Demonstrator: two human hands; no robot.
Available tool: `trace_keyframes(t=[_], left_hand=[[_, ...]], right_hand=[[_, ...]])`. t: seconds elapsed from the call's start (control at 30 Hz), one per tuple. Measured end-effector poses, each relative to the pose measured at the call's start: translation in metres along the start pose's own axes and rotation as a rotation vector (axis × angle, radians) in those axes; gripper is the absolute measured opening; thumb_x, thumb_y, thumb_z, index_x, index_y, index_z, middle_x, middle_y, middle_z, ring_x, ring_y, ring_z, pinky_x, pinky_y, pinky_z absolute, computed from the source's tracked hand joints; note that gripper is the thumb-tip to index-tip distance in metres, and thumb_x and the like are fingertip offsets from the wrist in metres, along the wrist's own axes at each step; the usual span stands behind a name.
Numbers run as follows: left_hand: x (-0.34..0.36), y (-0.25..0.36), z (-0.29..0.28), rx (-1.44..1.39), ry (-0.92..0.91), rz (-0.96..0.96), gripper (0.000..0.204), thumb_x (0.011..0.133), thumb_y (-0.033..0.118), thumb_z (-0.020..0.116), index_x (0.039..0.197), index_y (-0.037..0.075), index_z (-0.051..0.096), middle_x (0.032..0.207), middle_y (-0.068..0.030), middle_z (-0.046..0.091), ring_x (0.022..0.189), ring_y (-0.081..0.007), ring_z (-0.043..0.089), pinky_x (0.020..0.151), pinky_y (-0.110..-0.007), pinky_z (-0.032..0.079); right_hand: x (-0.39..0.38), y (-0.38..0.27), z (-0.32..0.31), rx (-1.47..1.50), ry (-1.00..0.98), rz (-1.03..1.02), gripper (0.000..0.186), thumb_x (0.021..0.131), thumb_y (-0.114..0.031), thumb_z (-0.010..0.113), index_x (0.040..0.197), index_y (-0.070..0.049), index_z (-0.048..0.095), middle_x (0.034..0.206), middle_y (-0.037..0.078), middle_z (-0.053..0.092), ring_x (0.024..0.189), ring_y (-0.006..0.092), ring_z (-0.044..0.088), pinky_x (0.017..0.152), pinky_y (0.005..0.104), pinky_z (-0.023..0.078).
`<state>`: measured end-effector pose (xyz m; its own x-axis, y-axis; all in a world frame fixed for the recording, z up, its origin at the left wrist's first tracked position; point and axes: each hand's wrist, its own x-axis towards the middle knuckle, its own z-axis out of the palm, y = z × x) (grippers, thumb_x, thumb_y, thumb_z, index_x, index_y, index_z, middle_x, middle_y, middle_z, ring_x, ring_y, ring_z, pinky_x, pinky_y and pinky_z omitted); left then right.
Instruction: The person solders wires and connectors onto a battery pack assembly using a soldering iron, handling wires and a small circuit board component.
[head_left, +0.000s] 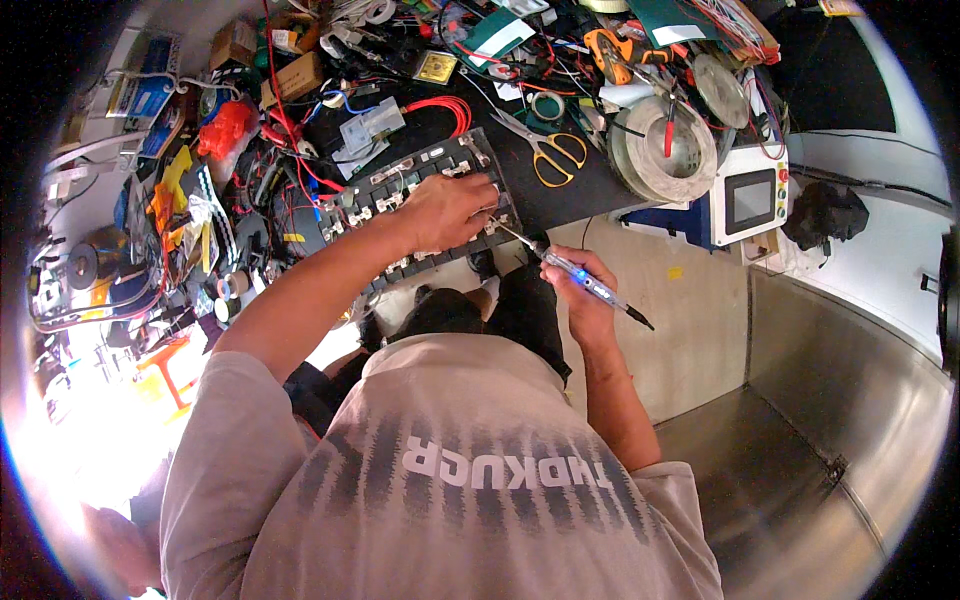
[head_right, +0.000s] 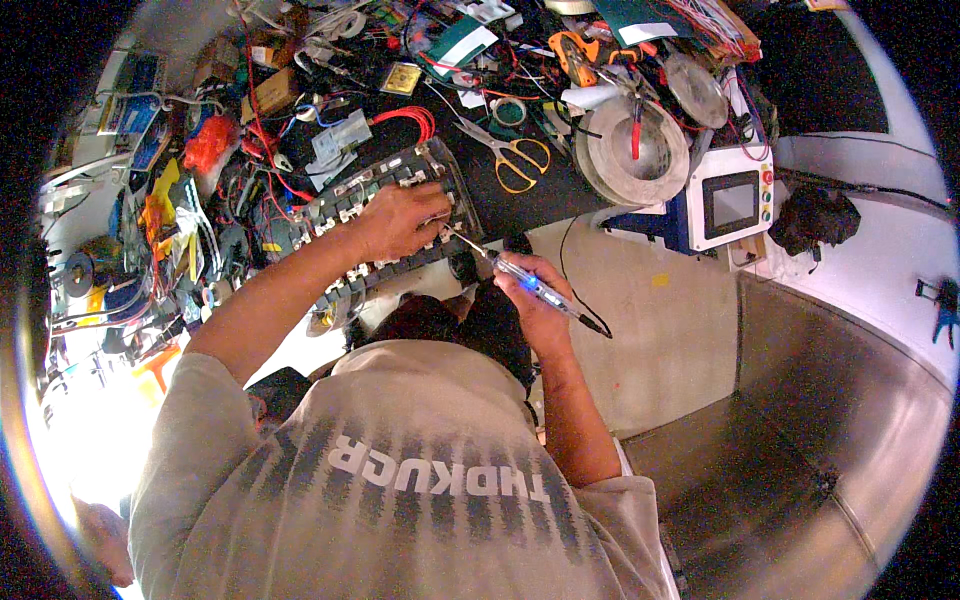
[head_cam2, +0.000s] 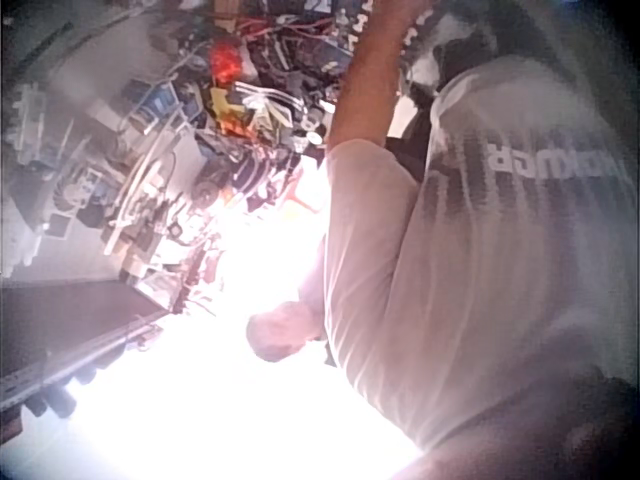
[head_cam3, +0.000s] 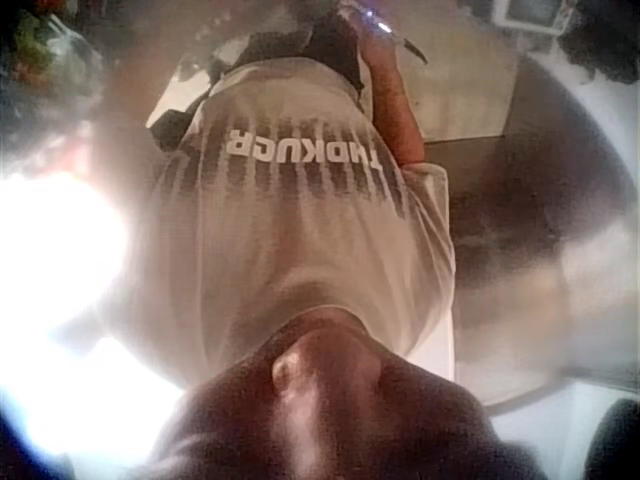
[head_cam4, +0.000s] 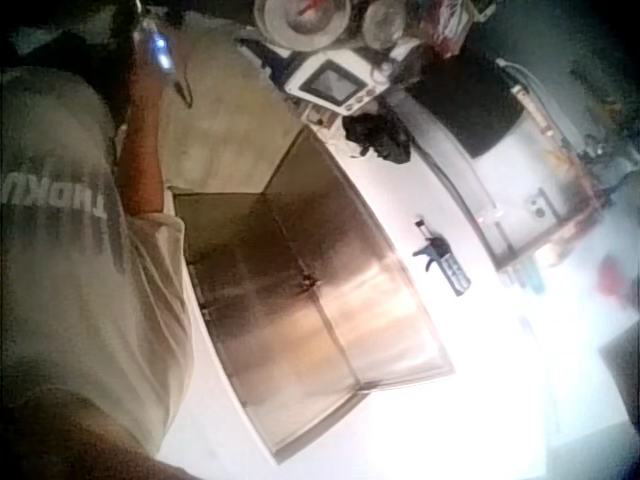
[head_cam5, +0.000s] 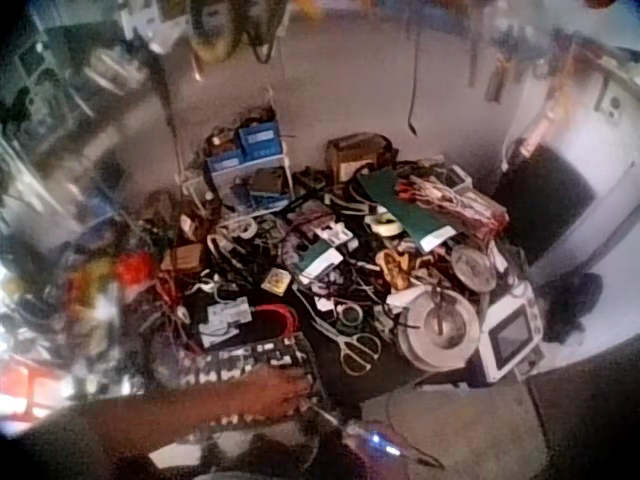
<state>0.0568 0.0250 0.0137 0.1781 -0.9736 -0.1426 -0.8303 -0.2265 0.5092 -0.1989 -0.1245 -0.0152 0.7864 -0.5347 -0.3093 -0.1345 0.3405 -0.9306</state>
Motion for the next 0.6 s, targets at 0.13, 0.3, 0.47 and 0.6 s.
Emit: trace_keyframes(t=[0.13,0.3,0.47,0.6], left_hand=[[-0.003,0.003,0.003,0.018,0.031,-0.018,0.021,0.091,0.016,0.064,0.109,0.005,0.063,0.104,-0.0136,0.063,0.093,-0.0381,0.069,0.076,-0.051,0.058],[-0.006,0.005,0.007,0.005,0.092,-0.018,0.016,0.093,0.017,0.062,0.104,0.005,0.062,0.097,-0.0152,0.060,0.090,-0.0393,0.067,0.074,-0.052,0.056],[-0.009,0.001,0.010,-0.061,0.138,-0.057,0.015,0.092,0.015,0.063,0.104,0.005,0.062,0.099,-0.0156,0.062,0.091,-0.0401,0.068,0.077,-0.051,0.057],[-0.013,-0.002,0.012,-0.165,0.207,-0.113,0.015,0.090,0.010,0.064,0.104,0.005,0.063,0.103,-0.0160,0.064,0.094,-0.0413,0.068,0.080,-0.051,0.056]], right_hand=[[0.000,0.003,0.002,0.092,0.024,0.054,0.026,0.091,-0.002,0.076,0.116,0.003,0.071,0.107,0.013,0.074,0.097,0.0202,0.073,0.090,0.0338,0.061],[-0.001,0.011,0.005,0.129,0.038,0.055,0.025,0.091,-0.002,0.075,0.115,0.004,0.070,0.108,0.015,0.074,0.096,0.0218,0.073,0.090,0.0355,0.062],[-0.002,0.012,0.010,0.096,0.040,-0.002,0.027,0.091,0.000,0.077,0.117,0.002,0.071,0.106,0.013,0.076,0.096,0.0208,0.074,0.088,0.0329,0.060],[-0.006,0.004,0.009,0.128,0.062,-0.006,0.026,0.089,-0.002,0.077,0.114,0.004,0.070,0.106,0.015,0.074,0.093,0.0216,0.073,0.087,0.0350,0.061]])
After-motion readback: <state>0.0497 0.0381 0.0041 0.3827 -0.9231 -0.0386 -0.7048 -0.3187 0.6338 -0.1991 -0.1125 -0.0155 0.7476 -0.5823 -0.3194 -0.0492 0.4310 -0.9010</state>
